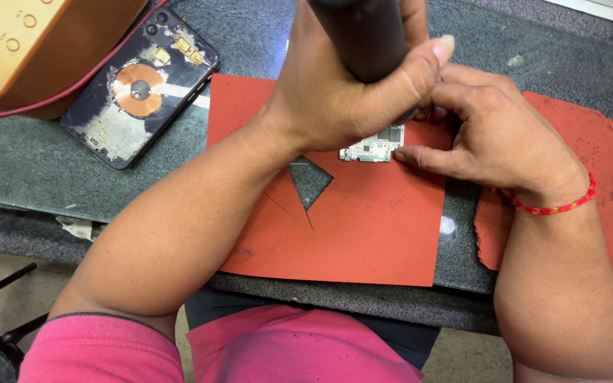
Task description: The person uses a heat gun to apply heat to a small electronic circuit board while holding it on a red mat.
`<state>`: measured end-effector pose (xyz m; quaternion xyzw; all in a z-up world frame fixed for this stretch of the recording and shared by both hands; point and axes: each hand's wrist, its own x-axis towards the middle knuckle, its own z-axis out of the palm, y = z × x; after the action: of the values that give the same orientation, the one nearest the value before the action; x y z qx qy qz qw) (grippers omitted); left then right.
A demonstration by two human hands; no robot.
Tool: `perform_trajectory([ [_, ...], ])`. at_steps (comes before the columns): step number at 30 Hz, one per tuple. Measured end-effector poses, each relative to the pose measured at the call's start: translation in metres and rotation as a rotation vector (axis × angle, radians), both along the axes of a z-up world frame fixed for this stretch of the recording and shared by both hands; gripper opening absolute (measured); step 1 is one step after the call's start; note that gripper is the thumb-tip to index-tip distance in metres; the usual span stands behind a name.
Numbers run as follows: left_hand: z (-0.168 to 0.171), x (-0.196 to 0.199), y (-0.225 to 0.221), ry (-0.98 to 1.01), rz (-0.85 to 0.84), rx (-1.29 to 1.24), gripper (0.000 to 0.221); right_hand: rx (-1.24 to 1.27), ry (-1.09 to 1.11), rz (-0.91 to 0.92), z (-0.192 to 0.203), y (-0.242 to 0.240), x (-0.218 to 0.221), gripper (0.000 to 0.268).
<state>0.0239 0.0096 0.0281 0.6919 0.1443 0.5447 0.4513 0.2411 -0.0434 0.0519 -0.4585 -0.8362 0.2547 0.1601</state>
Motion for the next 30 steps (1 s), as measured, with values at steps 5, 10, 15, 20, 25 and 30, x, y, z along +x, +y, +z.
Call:
perform_trajectory([
  [5, 0.0007, 0.0014, -0.0038, -0.051, -0.048, -0.026, 0.024, 0.016, 0.007, 0.005, 0.0003, -0.0012, -0.0008, 0.042],
  [10, -0.0001, 0.0013, 0.0003, -0.002, 0.047, 0.029, 0.024, 0.001, -0.030, -0.022, -0.0009, -0.0017, 0.0011, 0.042],
  [15, 0.0002, 0.0032, -0.0012, -0.054, 0.042, -0.027, 0.022, 0.009, -0.050, -0.024, -0.0008, -0.0009, 0.0002, 0.040],
  [20, -0.0001, 0.0012, -0.0018, 0.008, 0.041, 0.012, 0.024, 0.006, -0.055, -0.038, -0.0013, -0.0015, 0.0021, 0.042],
  [25, 0.0025, 0.0021, -0.0009, -0.037, 0.032, -0.012, 0.021, -0.008, -0.011, -0.022, 0.0005, -0.0019, 0.0001, 0.042],
  [30, 0.0062, 0.0009, -0.0005, -0.016, 0.003, 0.002, 0.023, -0.011, -0.014, -0.028, 0.0015, -0.0005, -0.0010, 0.043],
])
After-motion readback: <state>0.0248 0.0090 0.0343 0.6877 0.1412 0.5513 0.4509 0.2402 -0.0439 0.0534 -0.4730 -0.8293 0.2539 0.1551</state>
